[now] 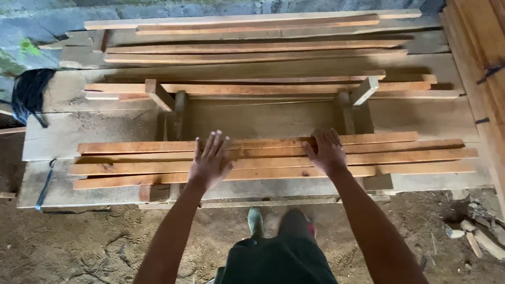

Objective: Organizing and stacking wooden planks on a workbench.

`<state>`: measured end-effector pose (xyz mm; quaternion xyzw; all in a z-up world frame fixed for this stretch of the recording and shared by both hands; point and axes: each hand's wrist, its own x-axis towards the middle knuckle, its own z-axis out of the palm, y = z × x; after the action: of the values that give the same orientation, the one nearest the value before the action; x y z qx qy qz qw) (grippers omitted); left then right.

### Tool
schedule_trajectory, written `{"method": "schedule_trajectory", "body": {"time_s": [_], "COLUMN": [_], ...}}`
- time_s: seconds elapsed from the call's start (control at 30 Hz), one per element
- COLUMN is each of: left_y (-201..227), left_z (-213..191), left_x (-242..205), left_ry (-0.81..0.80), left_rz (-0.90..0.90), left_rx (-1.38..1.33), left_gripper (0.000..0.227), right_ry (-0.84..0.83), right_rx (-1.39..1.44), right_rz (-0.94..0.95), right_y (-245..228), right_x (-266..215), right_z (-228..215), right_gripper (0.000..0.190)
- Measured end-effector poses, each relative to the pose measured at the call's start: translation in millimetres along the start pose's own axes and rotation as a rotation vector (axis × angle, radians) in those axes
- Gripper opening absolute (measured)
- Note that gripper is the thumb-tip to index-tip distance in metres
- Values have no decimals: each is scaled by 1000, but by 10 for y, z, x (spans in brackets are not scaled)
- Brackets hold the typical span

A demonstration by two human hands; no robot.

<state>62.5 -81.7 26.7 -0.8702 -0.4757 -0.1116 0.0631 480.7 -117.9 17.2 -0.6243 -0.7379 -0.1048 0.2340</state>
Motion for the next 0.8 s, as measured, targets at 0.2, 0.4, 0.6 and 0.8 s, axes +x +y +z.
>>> {"method": "schedule_trajectory", "body": {"time_s": [0.2, 0.4, 0.6, 0.8], "left_y": [404, 1341, 2080, 2556], "left_z": [239, 246, 343, 340], "left_x": [83, 380, 564, 690], "left_ry": [3, 35, 29, 0], "left_rz": [137, 174, 167, 139], "left_rx": [-29, -170, -117, -98], "left_gripper": [122, 139, 124, 114], "right_ry": [80, -9, -409, -1080], "right_rx": [-34, 6, 219, 433], "right_rz": [-47, -32, -175, 72], "right_y": [71, 144, 355, 882], "right_x": [-54, -123, 130, 370], "right_z": [221, 326, -116, -902], "right_gripper": [40, 44, 56, 69]}}
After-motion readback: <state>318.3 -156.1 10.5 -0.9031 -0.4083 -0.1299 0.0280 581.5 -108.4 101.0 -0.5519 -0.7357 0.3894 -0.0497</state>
